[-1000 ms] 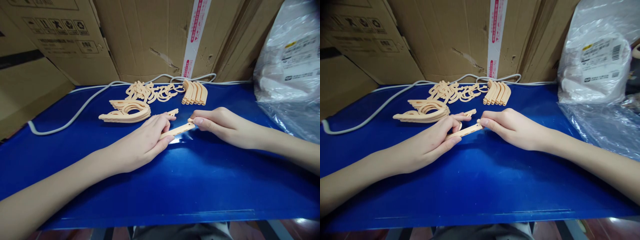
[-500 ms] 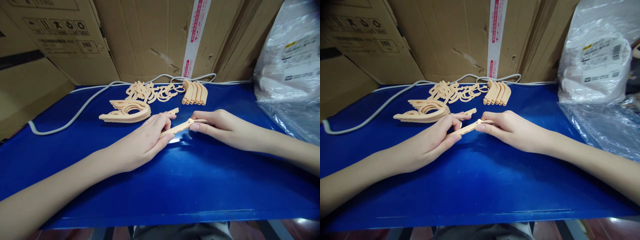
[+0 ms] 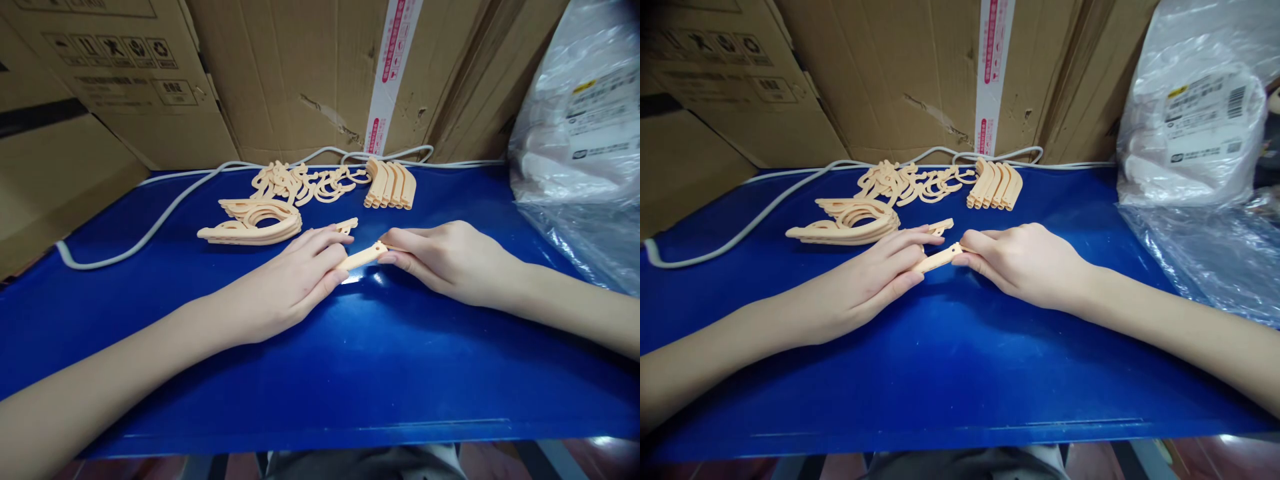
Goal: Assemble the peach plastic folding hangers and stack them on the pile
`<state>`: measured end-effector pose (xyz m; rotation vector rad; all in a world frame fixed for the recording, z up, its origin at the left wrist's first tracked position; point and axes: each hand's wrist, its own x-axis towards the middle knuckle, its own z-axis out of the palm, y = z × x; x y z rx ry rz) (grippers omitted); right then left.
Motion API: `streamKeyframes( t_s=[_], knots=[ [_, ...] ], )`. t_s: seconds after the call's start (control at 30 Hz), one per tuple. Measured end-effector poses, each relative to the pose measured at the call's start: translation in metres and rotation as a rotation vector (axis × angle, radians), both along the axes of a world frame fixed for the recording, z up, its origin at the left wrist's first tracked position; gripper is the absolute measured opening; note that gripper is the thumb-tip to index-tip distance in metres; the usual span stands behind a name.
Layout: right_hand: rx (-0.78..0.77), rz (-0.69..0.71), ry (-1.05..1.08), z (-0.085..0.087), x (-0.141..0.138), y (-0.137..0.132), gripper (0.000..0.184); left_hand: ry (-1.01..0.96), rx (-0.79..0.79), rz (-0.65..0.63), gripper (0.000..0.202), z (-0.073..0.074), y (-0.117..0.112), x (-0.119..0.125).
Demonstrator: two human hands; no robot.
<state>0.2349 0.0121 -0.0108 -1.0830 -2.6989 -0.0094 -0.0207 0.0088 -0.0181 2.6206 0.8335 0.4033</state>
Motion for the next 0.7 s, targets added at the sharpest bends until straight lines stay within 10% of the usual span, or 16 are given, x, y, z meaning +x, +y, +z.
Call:
streamKeyframes(
  t_s=[0.27, 0.7],
  knots=[
    [0.206, -0.022, -0.154, -0.003, 0.005, 0.003, 0.054, 0.032, 0.003, 0.001, 0.035, 0.002, 0.0, -0.001],
    [-0.411, 0.008, 0.251, 0.009, -0.002, 0.003, 0.036, 0.019, 0.049, 0.02, 0.036, -0.001, 0.0, 0.001]
  ],
)
